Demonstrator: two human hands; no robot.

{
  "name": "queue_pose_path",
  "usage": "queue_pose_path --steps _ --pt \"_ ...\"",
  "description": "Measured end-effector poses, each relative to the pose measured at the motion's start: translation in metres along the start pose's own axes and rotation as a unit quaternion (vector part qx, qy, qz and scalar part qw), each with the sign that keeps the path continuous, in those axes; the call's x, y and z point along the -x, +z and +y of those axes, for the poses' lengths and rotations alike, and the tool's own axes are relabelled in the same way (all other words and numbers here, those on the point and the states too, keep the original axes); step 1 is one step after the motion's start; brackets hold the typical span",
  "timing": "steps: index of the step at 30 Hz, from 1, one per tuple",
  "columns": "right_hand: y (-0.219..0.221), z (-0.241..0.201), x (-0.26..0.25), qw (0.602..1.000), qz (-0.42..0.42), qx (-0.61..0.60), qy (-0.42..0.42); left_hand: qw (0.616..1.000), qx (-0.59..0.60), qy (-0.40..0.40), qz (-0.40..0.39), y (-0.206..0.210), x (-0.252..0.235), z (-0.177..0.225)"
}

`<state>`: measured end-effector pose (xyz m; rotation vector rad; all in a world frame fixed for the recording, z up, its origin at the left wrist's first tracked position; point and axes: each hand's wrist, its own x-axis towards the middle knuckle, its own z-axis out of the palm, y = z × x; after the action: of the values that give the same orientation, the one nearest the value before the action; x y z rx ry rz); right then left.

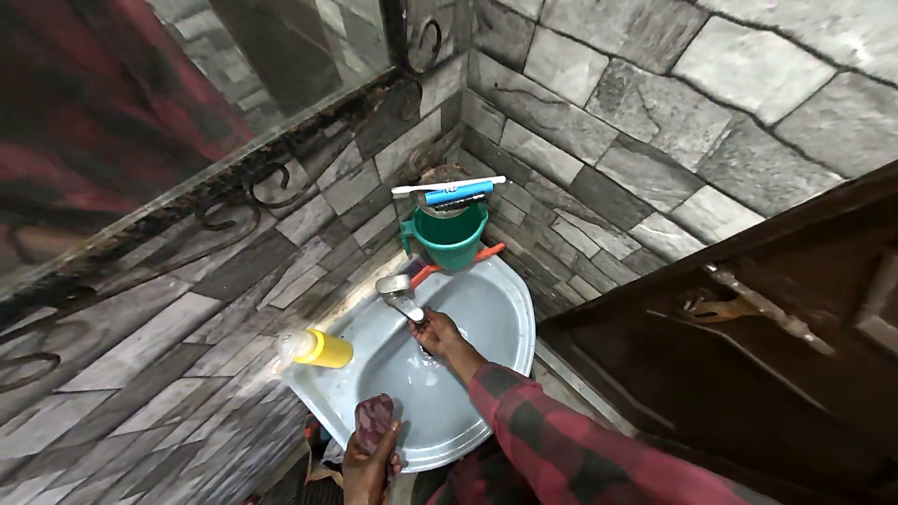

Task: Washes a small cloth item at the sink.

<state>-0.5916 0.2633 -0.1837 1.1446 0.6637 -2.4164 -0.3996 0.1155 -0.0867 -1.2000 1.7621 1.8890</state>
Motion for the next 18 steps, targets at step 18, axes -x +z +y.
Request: queue_pose_path --steps 18 --pt "0.035 -0.054 0.038 0.978 0.037 0.151 -0.14 1.0 -0.024 -0.006 -0.003 0.005 -0.001 -0.001"
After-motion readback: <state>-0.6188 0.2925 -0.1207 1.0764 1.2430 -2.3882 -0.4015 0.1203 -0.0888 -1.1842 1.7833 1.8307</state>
